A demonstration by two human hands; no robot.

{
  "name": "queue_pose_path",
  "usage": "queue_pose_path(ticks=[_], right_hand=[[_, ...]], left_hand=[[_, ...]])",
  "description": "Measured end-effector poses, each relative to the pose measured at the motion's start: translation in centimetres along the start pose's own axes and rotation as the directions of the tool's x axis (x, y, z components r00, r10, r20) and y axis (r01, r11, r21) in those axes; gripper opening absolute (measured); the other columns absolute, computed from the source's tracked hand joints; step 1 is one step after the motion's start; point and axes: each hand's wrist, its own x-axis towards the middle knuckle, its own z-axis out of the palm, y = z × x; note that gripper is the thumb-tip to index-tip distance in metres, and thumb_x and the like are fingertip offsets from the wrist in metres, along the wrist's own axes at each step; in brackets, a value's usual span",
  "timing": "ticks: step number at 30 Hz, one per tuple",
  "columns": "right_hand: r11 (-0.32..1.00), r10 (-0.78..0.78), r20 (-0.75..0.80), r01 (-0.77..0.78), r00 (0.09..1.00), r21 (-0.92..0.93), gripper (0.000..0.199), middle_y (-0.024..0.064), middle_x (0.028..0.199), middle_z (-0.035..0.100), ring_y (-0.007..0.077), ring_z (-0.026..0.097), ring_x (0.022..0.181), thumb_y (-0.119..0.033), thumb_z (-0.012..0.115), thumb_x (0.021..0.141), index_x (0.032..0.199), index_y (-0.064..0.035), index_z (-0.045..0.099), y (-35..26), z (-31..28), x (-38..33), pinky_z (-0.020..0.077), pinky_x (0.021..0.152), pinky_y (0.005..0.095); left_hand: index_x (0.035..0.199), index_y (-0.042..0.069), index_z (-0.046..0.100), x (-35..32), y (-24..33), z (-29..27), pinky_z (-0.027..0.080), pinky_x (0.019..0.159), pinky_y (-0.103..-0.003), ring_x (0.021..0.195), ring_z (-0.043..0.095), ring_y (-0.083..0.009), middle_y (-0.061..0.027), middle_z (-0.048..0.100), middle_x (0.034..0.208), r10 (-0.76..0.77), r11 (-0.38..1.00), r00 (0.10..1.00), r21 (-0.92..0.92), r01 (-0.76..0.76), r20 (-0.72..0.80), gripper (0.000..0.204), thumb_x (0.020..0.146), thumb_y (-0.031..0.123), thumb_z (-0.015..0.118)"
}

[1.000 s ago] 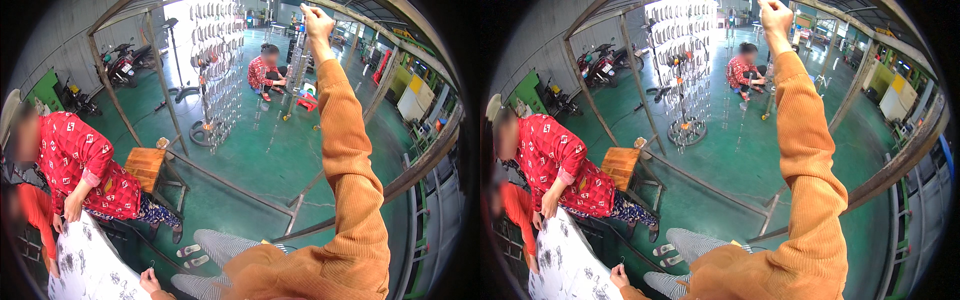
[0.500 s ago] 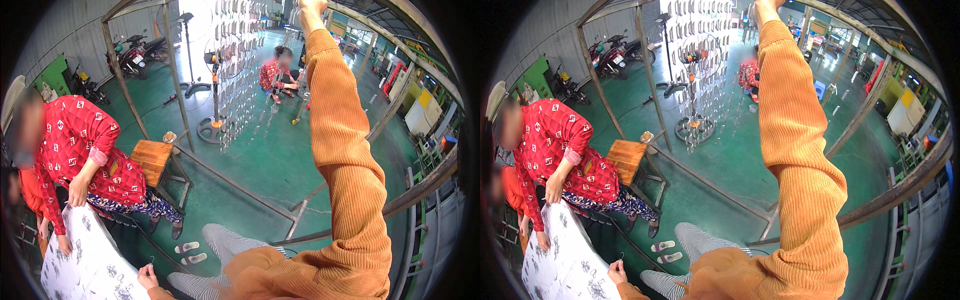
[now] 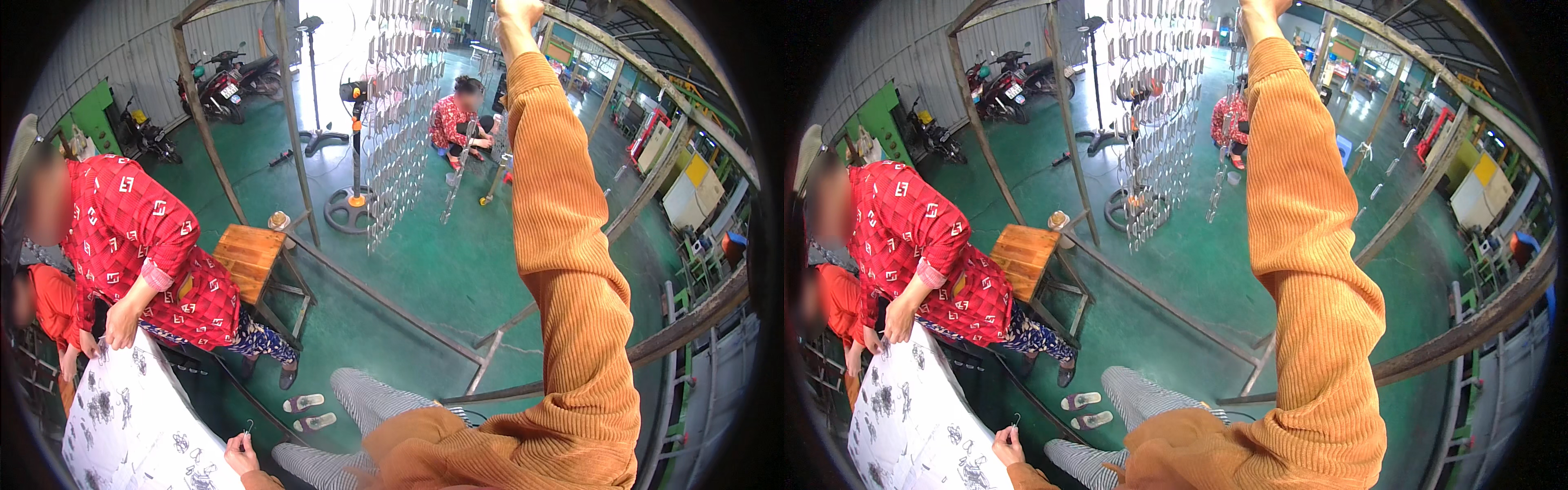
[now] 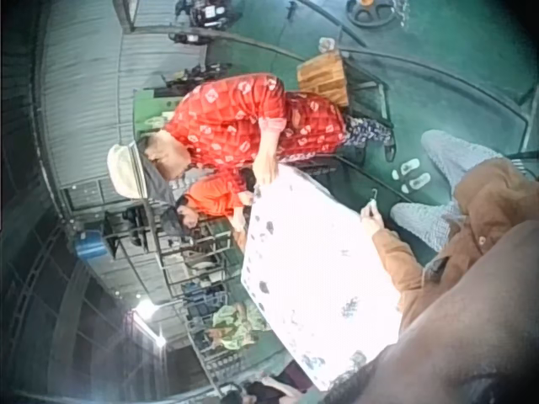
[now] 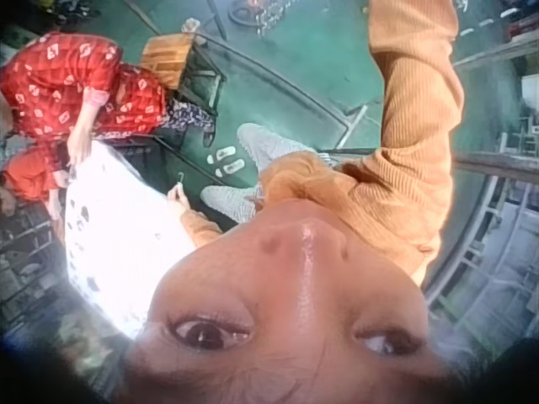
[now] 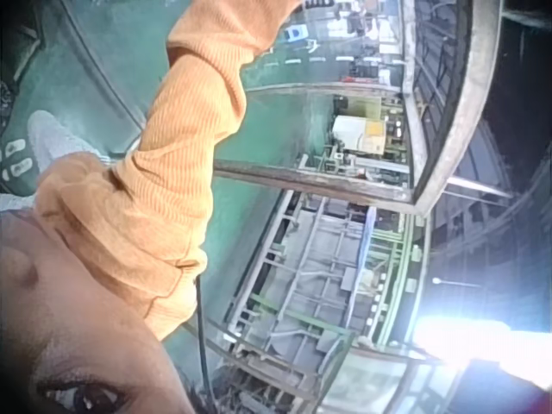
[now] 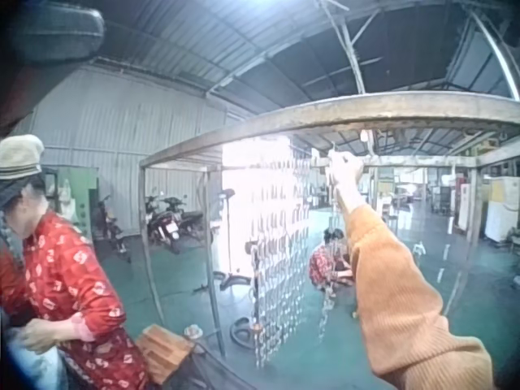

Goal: The person sits at a table and repeatedly picks up small metal hooks and fasteners, joining them together by hand. They then hang the assembled chains onto a vertical metal rack structure nearby.

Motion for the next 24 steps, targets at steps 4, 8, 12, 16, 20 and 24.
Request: queue_pose_path(ticks=[4,8,12,16,20,24], right_hand=[[0.986,-0.11,-0.037,0.104,0.993,-0.13,0.013,0.0052,0.058,0.059,0.0119,0.052,0.047,-0.009,0.071,0.079,0.07,-0.0003,0.067,0.9,-0.3,0.8,0.0412,0.044,0.0288],[0.913,-0.212,-0.092,0.164,0.973,-0.374,0.014,0.0056,0.062,0.064,0.0121,0.055,0.056,-0.013,0.074,0.076,0.072,-0.0008,0.07,0.5,-0.1,0.1,0.0444,0.053,0.0309],[0.88,-0.243,-0.068,0.19,0.968,-0.436,0.016,0.0063,0.062,0.065,0.0122,0.055,0.058,-0.017,0.075,0.074,0.073,-0.0013,0.071,-0.4,-0.2,-0.9,0.0452,0.056,0.0318],[0.856,-0.232,-0.063,0.173,0.971,-0.487,0.019,0.0077,0.063,0.066,0.0129,0.057,0.058,-0.02,0.076,0.074,0.072,-0.0015,0.071,-0.8,-0.1,-0.7,0.0459,0.057,0.0326],[0.779,-0.276,-0.022,0.21,0.961,-0.59,0.021,0.0085,0.066,0.068,0.015,0.06,0.06,-0.022,0.077,0.074,0.073,-0.002,0.072,-0.4,-0.3,0.9,0.0467,0.058,0.0328],[0.804,-0.339,0.089,0.337,0.937,-0.489,0.02,0.0081,0.071,0.07,0.0158,0.06,0.061,-0.023,0.076,0.077,0.076,-0.003,0.073,-0.2,-1.2,1.4,0.0475,0.061,0.032]], left_hand=[[0.082,0.001,0.069,0.2,0.0,0.5,0.044,0.052,-0.034,0.057,0.057,-0.0235,-0.0106,0.061,0.071,0.017,1.0,1.0,-0.011,-0.017,-0.004,0.007,0.078,0.007,0.069],[0.082,0.001,0.07,0.0,-1.2,0.9,0.044,0.052,-0.034,0.057,0.057,-0.0244,-0.0108,0.062,0.071,0.047,0.999,0.999,-0.003,-0.047,-0.012,0.008,0.079,0.008,0.069],[0.082,0.001,0.07,-0.5,-2.4,1.0,0.045,0.052,-0.035,0.058,0.058,-0.0253,-0.0113,0.062,0.072,0.041,0.999,0.999,-0.004,-0.041,-0.003,0.008,0.079,0.008,0.068],[0.082,0.001,0.07,-0.6,-2.4,0.5,0.046,0.053,-0.036,0.059,0.059,-0.0256,-0.0121,0.062,0.072,0.021,0.999,1.0,-0.024,-0.021,0.001,0.008,0.079,0.008,0.068],[0.082,0.0,0.069,-0.5,-2.5,0.0,0.046,0.054,-0.036,0.06,0.059,-0.0266,-0.0125,0.063,0.072,0.024,0.999,1.0,-0.035,-0.024,0.004,0.008,0.079,0.007,0.068],[0.081,0.0,0.069,0.1,-1.0,-1.0,0.047,0.055,-0.036,0.061,0.059,-0.0276,-0.0129,0.063,0.072,0.016,1.0,1.0,0.002,-0.016,0.027,0.007,0.078,0.007,0.068]])
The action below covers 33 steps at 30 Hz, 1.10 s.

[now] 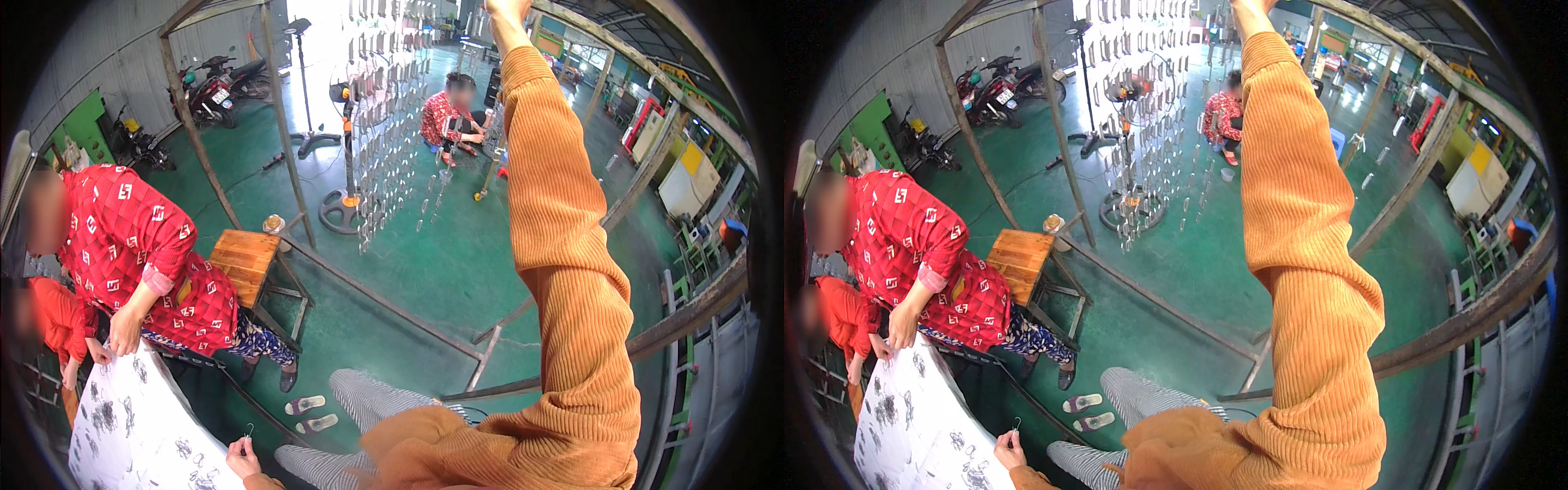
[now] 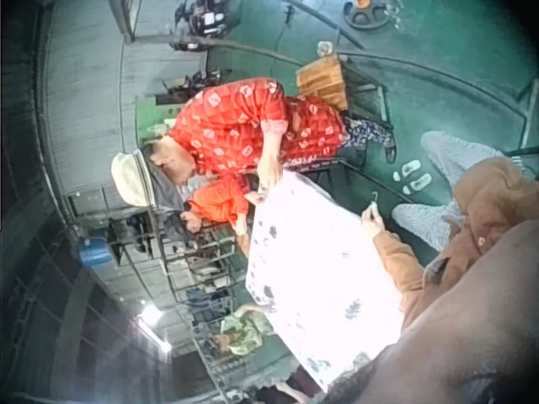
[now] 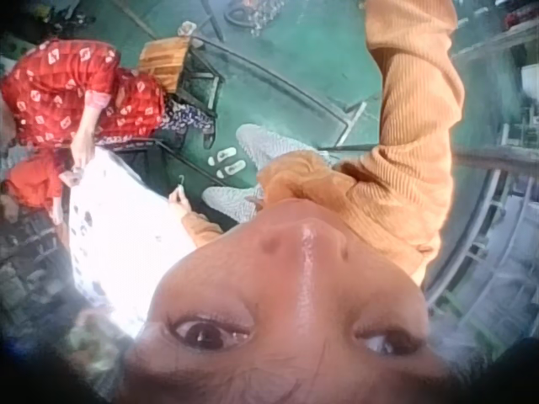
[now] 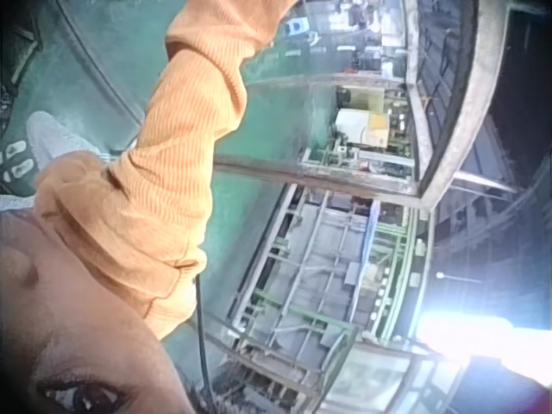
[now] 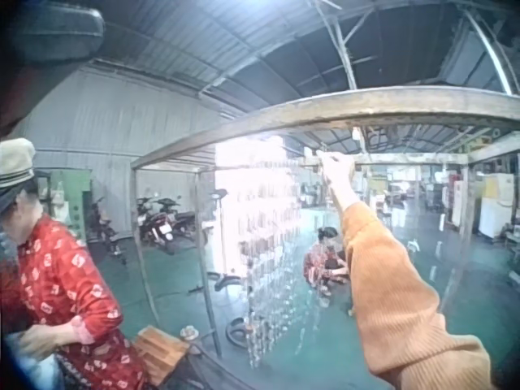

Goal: The person sits at a table and repeatedly picks up small metal hooks and fasteners, joining them together by hand. They then hang the assembled chains onto a vertical metal rack structure nearby.

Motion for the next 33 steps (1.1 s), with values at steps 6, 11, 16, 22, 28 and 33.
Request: queue_pose_path(ticks=[6,11,16,22,28,33], right_hand=[[0.957,-0.289,0.075,0.291,0.954,-0.009,0.016,0.0061,0.078,0.066,0.0166,0.061,0.061,-0.016,0.071,0.083,0.088,-0.0016,0.069,-2.7,-11.4,0.0,0.0497,0.057,0.0294],[1.0,-0.018,-0.307,0.021,0.952,0.005,0.016,0.0009,0.069,0.066,0.0059,0.056,0.059,-0.014,0.077,0.078,0.083,0.0008,0.072,2.8,-23.9,0.1,0.0455,0.057,0.0214],[0.988,-0.003,-0.487,-0.071,0.873,-0.134,0.014,0.0026,0.067,0.068,0.0074,0.057,0.058,-0.014,0.078,0.076,0.079,-0.001,0.074,1.3,-30.9,3.3,0.0461,0.055,0.0228],[0.968,0.153,-0.376,-0.215,0.914,-0.127,0.021,0.0046,0.076,0.07,0.0095,0.062,0.064,-0.014,0.082,0.073,0.088,-0.0017,0.075,2.5,-31.6,6.8,0.0488,0.055,0.0211],[0.954,0.3,-0.27,-0.28,0.915,0.11,0.023,0.0098,0.082,0.07,0.015,0.067,0.069,-0.011,0.079,0.076,0.091,0.0042,0.072,6.3,-31.5,12.0,0.0545,0.059,0.0249],[0.925,0.379,-0.209,-0.361,0.901,0.119,0.02,0.0077,0.08,0.07,0.0138,0.065,0.066,-0.009,0.079,0.076,0.089,0.0034,0.071,8.2,-29.7,14.4,0.0531,0.056,0.0258]], left_hand=[[0.083,-0.001,0.069,0.3,0.1,1.1,0.044,0.054,-0.032,0.058,0.056,-0.0196,-0.0103,0.062,0.07,-0.004,0.997,1.0,-0.081,0.003,-0.019,0.009,0.081,0.007,0.068],[0.099,0.0,0.069,0.2,1.4,-0.5,0.051,0.079,-0.037,0.084,0.064,-0.0278,-0.0168,0.069,0.094,-0.143,0.989,0.981,-0.012,0.146,0.128,0.024,0.087,0.021,0.068],[0.094,0.003,0.072,-0.1,-0.7,1.0,0.052,0.075,-0.036,0.08,0.064,-0.0251,-0.0151,0.07,0.09,-0.134,0.989,0.988,-0.054,0.138,0.075,0.028,0.086,0.029,0.07],[0.094,0.006,0.073,-0.2,-2.3,0.3,0.052,0.074,-0.036,0.074,0.065,-0.0257,-0.0139,0.071,0.086,-0.086,0.996,0.996,-0.03,0.087,0.032,0.031,0.084,0.035,0.071],[0.096,0.007,0.073,0.6,0.6,-1.3,0.052,0.075,-0.037,0.077,0.064,-0.0269,-0.0146,0.071,0.089,-0.12,0.993,0.991,0.02,0.119,0.063,0.032,0.085,0.037,0.07],[0.097,0.006,0.072,1.1,-0.6,-2.2,0.051,0.077,-0.037,0.079,0.064,-0.0253,-0.0149,0.07,0.09,-0.144,0.99,0.987,0.008,0.144,0.073,0.033,0.085,0.036,0.07]])
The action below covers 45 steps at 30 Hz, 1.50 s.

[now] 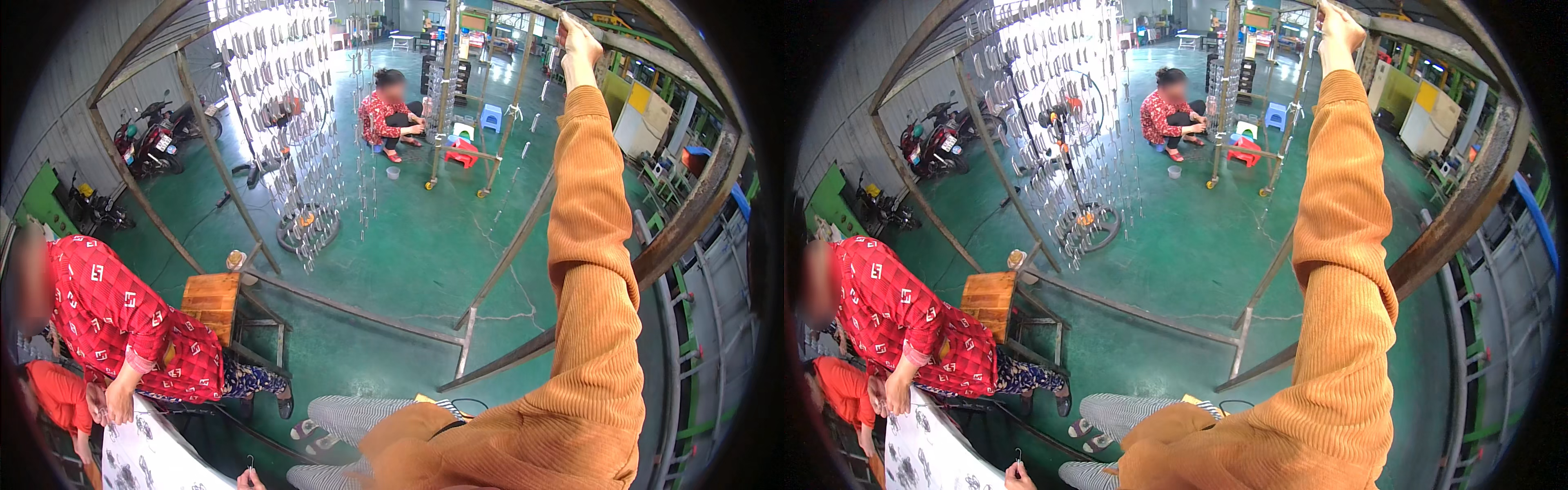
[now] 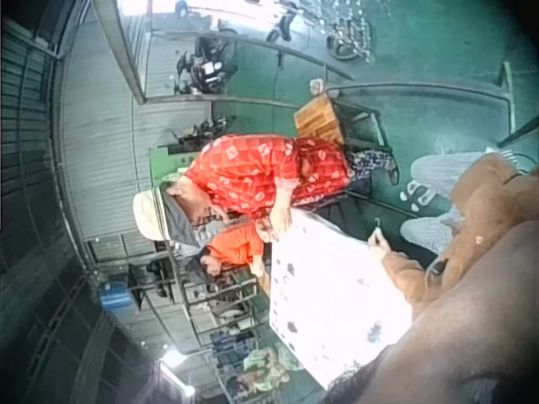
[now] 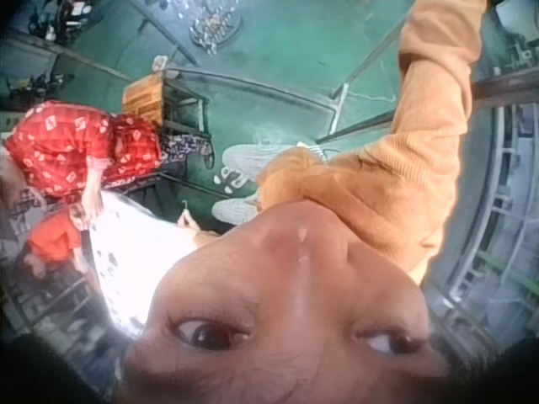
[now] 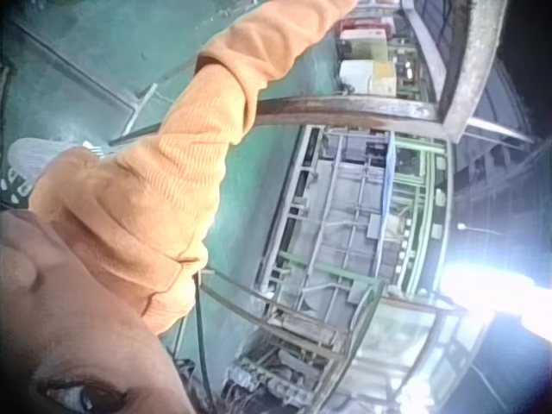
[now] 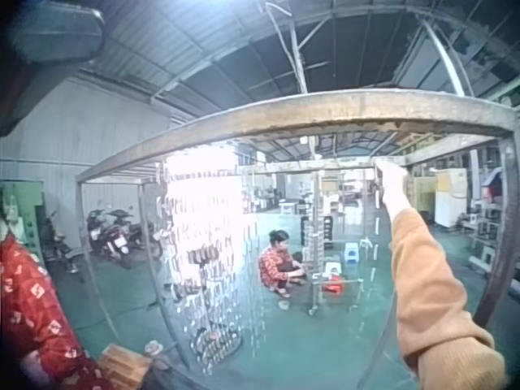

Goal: The person sits at a table and repeatedly picks up small metal hooks and fasteners, joining them together by hand. They then hang the assembled chains onto a vertical metal rack structure nearby.

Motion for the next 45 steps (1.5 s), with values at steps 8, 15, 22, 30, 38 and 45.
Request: queue_pose_path(ticks=[8,15,22,30,38,45], right_hand=[[0.971,-0.234,-0.157,0.223,0.96,-0.082,0.016,0.0058,0.07,0.067,0.0094,0.059,0.056,-0.01,0.08,0.074,0.079,0.0022,0.071,0.1,3.1,5.6,0.0487,0.052,0.0243],[0.924,-0.377,-0.318,0.332,0.87,-0.188,0.022,0.0089,0.075,0.067,0.0147,0.061,0.063,-0.014,0.078,0.075,0.084,0.0035,0.068,0.1,6.6,8.2,0.0512,0.059,0.0265],[0.984,-0.151,-0.283,0.118,0.947,-0.13,0.018,0.0103,0.079,0.064,0.0159,0.06,0.057,-0.011,0.072,0.082,0.087,0.0024,0.06,3.4,7.5,-0.1,0.0551,0.05,0.0269],[0.999,0.023,-0.107,-0.02,0.994,0.029,0.018,0.0049,0.08,0.064,0.0122,0.06,0.066,-0.016,0.071,0.085,0.087,-0.0008,0.062,7.0,9.4,-6.6,0.0555,0.056,0.028],[0.972,0.077,0.041,-0.084,0.996,0.22,0.018,0.0074,0.078,0.063,0.0132,0.062,0.063,-0.012,0.071,0.084,0.089,0.0028,0.061,4.9,14.0,-11.4,0.0566,0.047,0.0278],[0.932,0.112,0.179,-0.166,0.977,0.321,0.021,0.0096,0.084,0.066,0.0147,0.065,0.07,-0.015,0.071,0.084,0.095,0.0003,0.063,4.7,19.8,-13.6,0.0559,0.049,0.0284]], left_hand=[[0.101,0.003,0.07,0.6,5.4,-2.8,0.05,0.081,-0.039,0.084,0.063,-0.0285,-0.0177,0.069,0.094,-0.093,0.995,0.99,0.051,0.088,0.104,0.033,0.088,0.034,0.067],[0.101,0.003,0.07,2.3,8.9,-3.6,0.05,0.082,-0.04,0.086,0.063,-0.0293,-0.0186,0.069,0.096,-0.107,0.99,0.987,0.107,0.094,0.122,0.033,0.088,0.034,0.067],[0.101,0.004,0.07,3.2,11.4,-3.3,0.05,0.082,-0.039,0.084,0.063,-0.0292,-0.0179,0.069,0.094,-0.138,0.989,0.985,0.075,0.131,0.106,0.032,0.087,0.032,0.068],[0.081,-0.002,0.069,3.8,9.7,0.3,0.043,0.052,-0.032,0.055,0.055,-0.019,-0.0101,0.06,0.067,0.172,0.985,0.982,0.003,-0.172,-0.083,0.009,0.078,0.006,0.071],[0.087,0.001,0.069,3.8,9.4,1.0,0.047,0.062,-0.035,0.066,0.059,-0.0233,-0.0131,0.064,0.077,0.063,0.998,0.998,-0.021,-0.064,-0.029,0.015,0.081,0.014,0.07],[0.088,0.002,0.07,2.8,7.5,1.5,0.046,0.063,-0.035,0.067,0.059,-0.0231,-0.0138,0.064,0.079,0.076,0.997,0.997,0.026,-0.075,-0.028,0.016,0.081,0.015,0.069]])
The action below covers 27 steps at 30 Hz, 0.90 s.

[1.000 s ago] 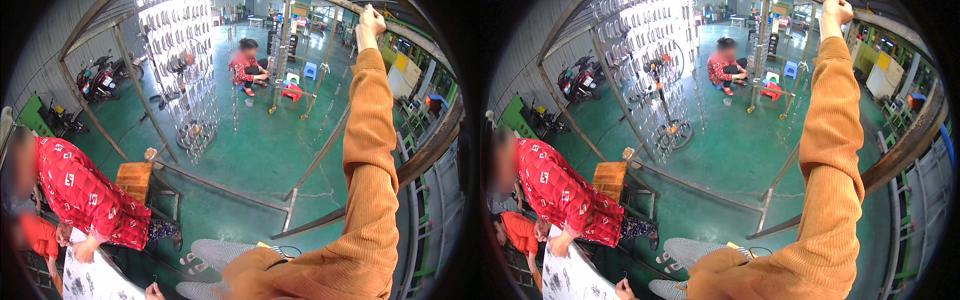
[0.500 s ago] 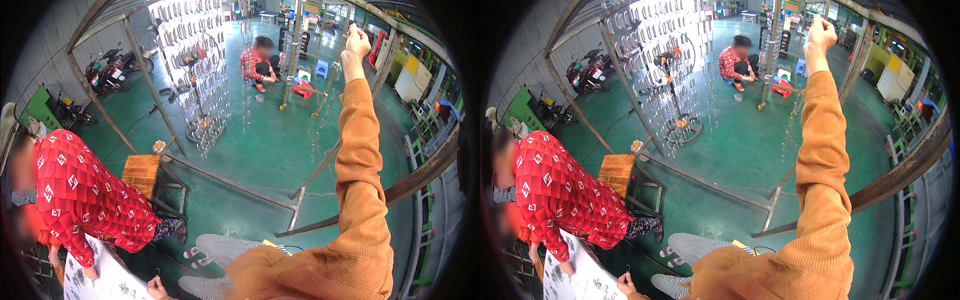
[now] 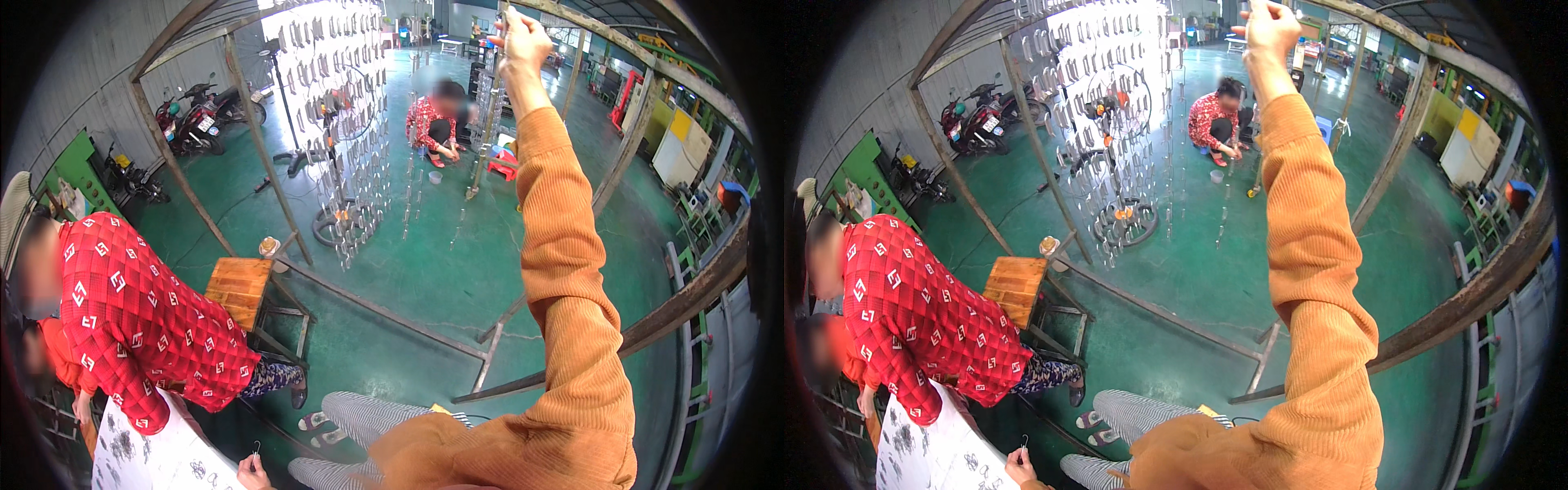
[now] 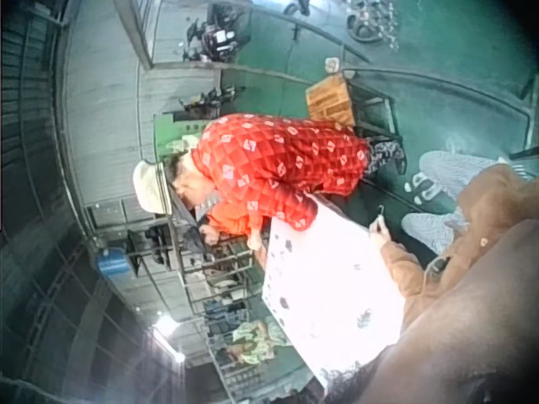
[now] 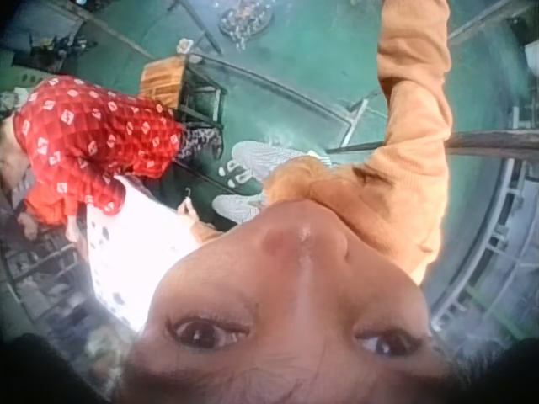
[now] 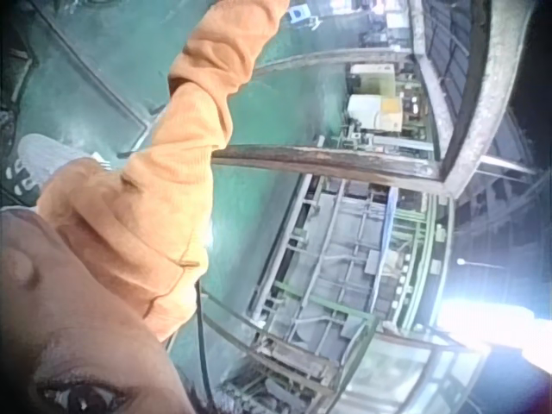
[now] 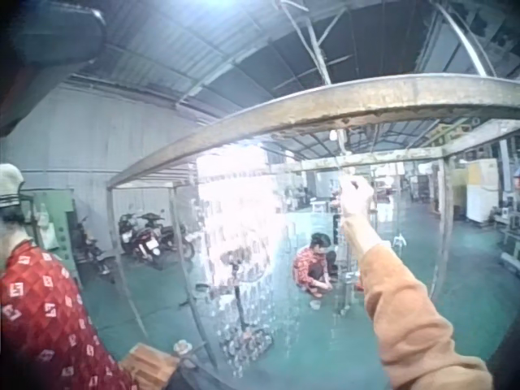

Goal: The person sits at a table and repeatedly picks up small metal hooks and fasteners, joining them together by hand. They then hang the assembled chains onto a vertical metal rack structure nearby.

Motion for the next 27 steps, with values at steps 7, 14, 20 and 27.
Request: queue_pose_path(ticks=[7,14,20,27], right_hand=[[0.997,0.029,0.059,-0.026,0.998,-0.066,0.014,0.0101,0.069,0.063,0.0152,0.057,0.045,-0.016,0.068,0.086,0.086,-0.0025,0.062,-1.6,6.8,-4.7,0.0451,0.036,0.0267],[0.998,-0.046,0.047,0.048,0.998,-0.035,0.017,0.0063,0.059,0.061,0.0127,0.056,0.045,-0.015,0.07,0.084,0.075,-0.0038,0.061,-1.8,11.1,-6.5,0.0414,0.037,0.0271],[0.832,-0.467,-0.061,0.415,0.882,-0.368,0.022,0.011,0.057,0.061,0.0166,0.056,0.049,-0.018,0.07,0.081,0.069,-0.0019,0.061,-0.5,12.6,-5.8,0.0456,0.048,0.0345],[0.947,-0.234,-0.061,0.213,0.97,-0.241,0.024,0.0127,0.059,0.062,0.0207,0.059,0.054,-0.021,0.071,0.079,0.072,0.0005,0.064,-3.4,14.1,-10.5,0.0468,0.053,0.0378]], left_hand=[[0.082,0.0,0.069,-0.7,-2.8,0.0,0.045,0.054,-0.034,0.057,0.058,-0.0224,-0.0115,0.063,0.07,0.059,0.998,0.996,-0.014,-0.06,-0.068,0.007,0.078,0.006,0.069],[0.083,0.001,0.07,-1.7,-3.1,-0.1,0.046,0.056,-0.033,0.059,0.058,-0.0225,-0.0114,0.063,0.071,0.118,0.993,0.986,-0.002,-0.119,-0.118,0.009,0.077,0.008,0.07],[0.083,0.0,0.07,-1.8,-3.6,-0.4,0.047,0.057,-0.034,0.061,0.059,-0.0246,-0.0116,0.063,0.072,0.058,0.997,0.995,-0.047,-0.062,-0.075,0.01,0.078,0.008,0.07],[0.082,0.002,0.071,-1.8,-4.9,-1.4,0.047,0.055,-0.035,0.061,0.06,-0.0259,-0.0118,0.063,0.072,0.055,0.997,0.995,-0.043,-0.058,-0.085,0.009,0.077,0.009,0.07]])
